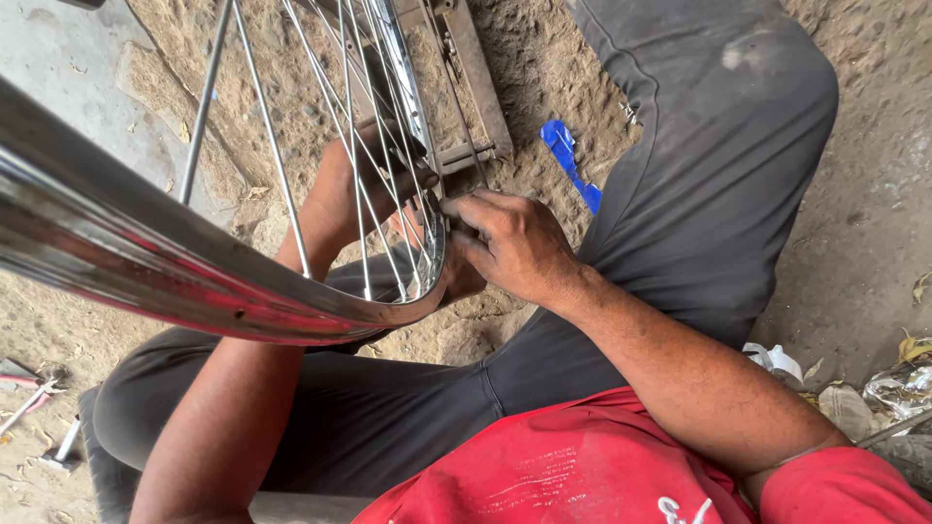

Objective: The person sits on the ground and repeatedly tightens the spokes of a bicycle wheel using a spoke wrench. The wheel is held between the legs and rotated periodically to access different sections of the rim.

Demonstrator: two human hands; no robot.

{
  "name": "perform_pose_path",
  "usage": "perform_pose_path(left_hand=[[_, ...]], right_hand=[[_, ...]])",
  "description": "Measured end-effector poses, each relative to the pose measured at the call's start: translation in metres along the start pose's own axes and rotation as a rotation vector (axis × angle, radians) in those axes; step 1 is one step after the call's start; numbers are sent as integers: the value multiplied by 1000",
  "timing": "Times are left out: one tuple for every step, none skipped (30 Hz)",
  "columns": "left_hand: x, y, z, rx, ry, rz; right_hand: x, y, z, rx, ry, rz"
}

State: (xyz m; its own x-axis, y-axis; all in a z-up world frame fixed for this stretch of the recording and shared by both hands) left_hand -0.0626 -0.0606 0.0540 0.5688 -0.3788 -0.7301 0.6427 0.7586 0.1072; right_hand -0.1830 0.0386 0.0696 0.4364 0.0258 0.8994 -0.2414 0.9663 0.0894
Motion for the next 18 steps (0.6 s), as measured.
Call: perform_pose_path(left_hand=[[7,1,-5,32,73,61],[15,2,-7,41,51,133],[21,3,-11,49,27,204],[26,4,-15,58,4,275],[28,4,-18,11,166,334],[28,6,-24,-36,328,391],[29,8,-30,-84,492,450],[35,13,-39,-130,769,569],[39,18,-49,-174,1048,681],[40,23,-58,-217,1328,789],[27,11,-39,-138,997,558],[7,5,-23,-62,664,330],[-14,4,-12,8,331,108],[-6,10,-17,125,632,211],[-2,21,-19,242,929,322],[-4,32,-24,359,1227,433],[-12,32,-12,400,1158,292],[-20,33,-3,438,1085,153]], right_hand=[[0,1,0,-4,-4,12],[0,1,0,-8,-7,24],[-1,2,-1,-5,-10,32],[-1,3,-2,-1,-14,40],[-1,2,-3,3,-14,51],[-1,2,-4,9,-11,61],[0,1,-5,18,-9,70],[1,1,-7,27,-8,79],[5,2,-5,19,-17,117],[10,3,-3,11,-27,154],[15,4,0,4,-33,189],[22,5,6,-18,-57,244],[28,9,12,-35,-81,299],[35,12,18,-51,-105,354],[40,14,21,-48,-137,384],[44,17,25,-46,-168,414],[49,18,27,-51,-202,448],[46,15,23,-19,-204,401]])
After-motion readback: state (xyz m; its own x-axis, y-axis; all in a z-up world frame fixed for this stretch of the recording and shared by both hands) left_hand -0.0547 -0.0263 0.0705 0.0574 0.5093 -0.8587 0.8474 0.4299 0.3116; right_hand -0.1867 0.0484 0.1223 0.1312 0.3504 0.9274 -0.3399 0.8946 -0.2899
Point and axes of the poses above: each hand's wrist, its own y-axis away from the middle knuckle, its own z-axis out of the back of the hand, x = y × z, the point moved 10 cm from there along -y, towards the middle knuckle, and after that the axes turned 8 degrees about -y, right-handed, at the moved point
